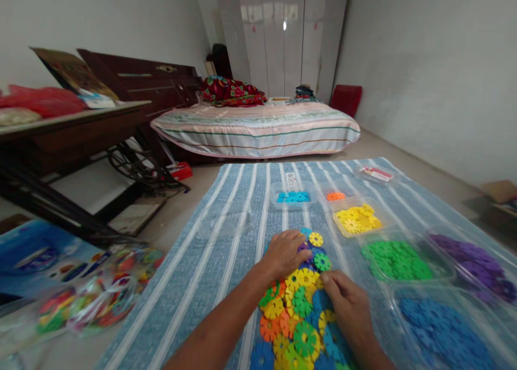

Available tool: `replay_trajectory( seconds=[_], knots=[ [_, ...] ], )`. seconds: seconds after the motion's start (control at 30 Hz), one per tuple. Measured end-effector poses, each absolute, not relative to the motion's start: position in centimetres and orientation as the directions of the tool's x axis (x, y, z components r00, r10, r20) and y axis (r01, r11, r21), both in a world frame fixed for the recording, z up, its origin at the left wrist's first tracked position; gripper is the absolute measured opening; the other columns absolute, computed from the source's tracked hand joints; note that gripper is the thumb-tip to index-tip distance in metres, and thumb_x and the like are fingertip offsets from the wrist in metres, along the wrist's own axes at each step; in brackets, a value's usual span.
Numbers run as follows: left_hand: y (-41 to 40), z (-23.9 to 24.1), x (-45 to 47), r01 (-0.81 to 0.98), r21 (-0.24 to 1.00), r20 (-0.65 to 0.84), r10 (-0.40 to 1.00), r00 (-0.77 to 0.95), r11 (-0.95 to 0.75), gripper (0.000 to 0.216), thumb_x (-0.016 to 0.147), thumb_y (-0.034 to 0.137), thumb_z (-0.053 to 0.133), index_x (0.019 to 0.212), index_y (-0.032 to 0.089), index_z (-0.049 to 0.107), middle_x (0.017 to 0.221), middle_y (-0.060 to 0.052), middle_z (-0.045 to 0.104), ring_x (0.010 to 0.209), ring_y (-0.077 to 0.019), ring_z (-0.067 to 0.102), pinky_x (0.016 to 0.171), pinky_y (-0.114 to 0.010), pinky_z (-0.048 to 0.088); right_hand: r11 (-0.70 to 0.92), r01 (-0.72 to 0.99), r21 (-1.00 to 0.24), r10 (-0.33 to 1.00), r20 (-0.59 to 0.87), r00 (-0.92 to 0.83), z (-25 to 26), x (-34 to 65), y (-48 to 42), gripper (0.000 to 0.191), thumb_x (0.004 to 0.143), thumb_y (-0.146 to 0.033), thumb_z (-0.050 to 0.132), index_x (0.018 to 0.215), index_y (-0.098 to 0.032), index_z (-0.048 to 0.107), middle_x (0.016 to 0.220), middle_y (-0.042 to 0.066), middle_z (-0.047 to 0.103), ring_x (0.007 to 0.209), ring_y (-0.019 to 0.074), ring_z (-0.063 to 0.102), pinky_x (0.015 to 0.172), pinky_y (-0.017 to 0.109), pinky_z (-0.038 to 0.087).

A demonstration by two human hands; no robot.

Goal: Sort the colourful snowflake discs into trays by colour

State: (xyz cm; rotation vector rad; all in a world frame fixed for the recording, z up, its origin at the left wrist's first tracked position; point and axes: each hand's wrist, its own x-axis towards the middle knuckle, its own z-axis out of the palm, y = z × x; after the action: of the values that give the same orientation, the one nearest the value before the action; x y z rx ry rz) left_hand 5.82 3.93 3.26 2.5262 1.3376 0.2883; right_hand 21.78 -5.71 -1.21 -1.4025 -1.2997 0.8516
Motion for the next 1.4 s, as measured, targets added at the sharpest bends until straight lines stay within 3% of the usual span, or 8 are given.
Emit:
replay_trajectory(
  seconds=[0.13,0.3,0.5,0.8,1.03,1.27,1.4],
  knots=[
    [2.4,2.9,4.9,0.725,0.448,0.109,0.837,0.536,-0.523,0.025,0.088,0.036,0.043,0.102,0.021,0.058,0.108,-0.004,0.062,0.105,-0.0196,0.054,0.094,-0.036,0.042,0.075,0.292,-0.954,0.974,0.133,0.185,-1.0,21.8,-5.7,0.036,0.081,-0.047,0.051,0.064,-0.018,0.062,0.061,-0.002,0.053,0.060,0.0131,0.049,0.056,0.022,0.038],
    [1.5,2.0,3.6,0.717,0.582,0.201,0.923,0.329,-0.383,0.035,0.086,0.033,0.044,0.116,0.019,0.056,0.124,-0.008,0.058,0.118,-0.0193,0.051,0.103,-0.035,0.039,0.092,0.319,-0.943,0.973,0.154,0.174,-1.0,21.8,-5.7,0.035,0.082,-0.046,0.051,0.068,-0.017,0.064,0.062,-0.002,0.053,0.060,0.0128,0.049,0.056,0.023,0.039],
    [1.7,1.1,0.5,0.795,0.559,0.212,0.968,0.135,-0.233,0.033,0.083,0.033,0.046,0.104,0.016,0.064,0.121,-0.011,0.061,0.117,-0.0227,0.053,0.103,-0.040,0.041,0.145,0.377,-0.915,0.970,0.207,0.128,-1.1,21.9,-5.8,0.028,0.083,-0.042,0.052,0.078,-0.018,0.066,0.075,0.002,0.062,0.071,0.0155,0.057,0.066,0.025,0.044],
    [0.6,0.2,0.8,0.793,0.548,0.246,0.958,0.150,-0.265,0.023,0.081,0.027,0.051,0.097,0.019,0.067,0.119,-0.008,0.063,0.119,-0.0210,0.051,0.105,-0.043,0.037,0.215,0.513,-0.831,0.952,0.295,0.079,-1.3,21.9,-6.1,0.025,0.083,-0.039,0.051,0.079,-0.019,0.066,0.076,0.002,0.063,0.070,0.0151,0.059,0.064,0.026,0.047],
    [0.6,0.2,0.7,0.808,0.525,0.232,0.958,0.166,-0.267,0.025,0.082,0.028,0.051,0.099,0.019,0.066,0.120,-0.008,0.062,0.120,-0.0226,0.050,0.107,-0.046,0.034,0.400,0.710,-0.579,0.816,0.577,0.011,-0.3,20.4,-5.4,0.019,0.084,-0.030,0.052,0.092,-0.017,0.063,0.095,0.009,0.062,0.095,0.0204,0.055,0.087,0.037,0.043],
    [0.9,-0.3,0.3,0.791,0.520,0.289,0.938,0.191,-0.321,0.027,0.082,0.033,0.050,0.100,0.020,0.066,0.118,-0.008,0.063,0.118,-0.0224,0.052,0.105,-0.045,0.036,0.243,0.901,-0.360,0.946,0.295,-0.137,2.4,16.7,-1.7,0.025,0.080,-0.030,0.056,0.101,-0.019,0.062,0.093,0.009,0.063,0.090,0.0238,0.055,0.082,0.037,0.040],
    [1.2,-0.3,0.1,0.778,0.530,0.316,0.930,0.187,-0.336,0.026,0.082,0.034,0.051,0.097,0.022,0.067,0.114,-0.007,0.065,0.115,-0.0224,0.054,0.103,-0.044,0.039,0.194,0.932,-0.306,0.971,0.198,-0.137,3.4,15.7,-0.8,0.023,0.081,-0.033,0.055,0.098,-0.021,0.065,0.092,0.009,0.063,0.089,0.0244,0.056,0.080,0.036,0.038]
  ],
)
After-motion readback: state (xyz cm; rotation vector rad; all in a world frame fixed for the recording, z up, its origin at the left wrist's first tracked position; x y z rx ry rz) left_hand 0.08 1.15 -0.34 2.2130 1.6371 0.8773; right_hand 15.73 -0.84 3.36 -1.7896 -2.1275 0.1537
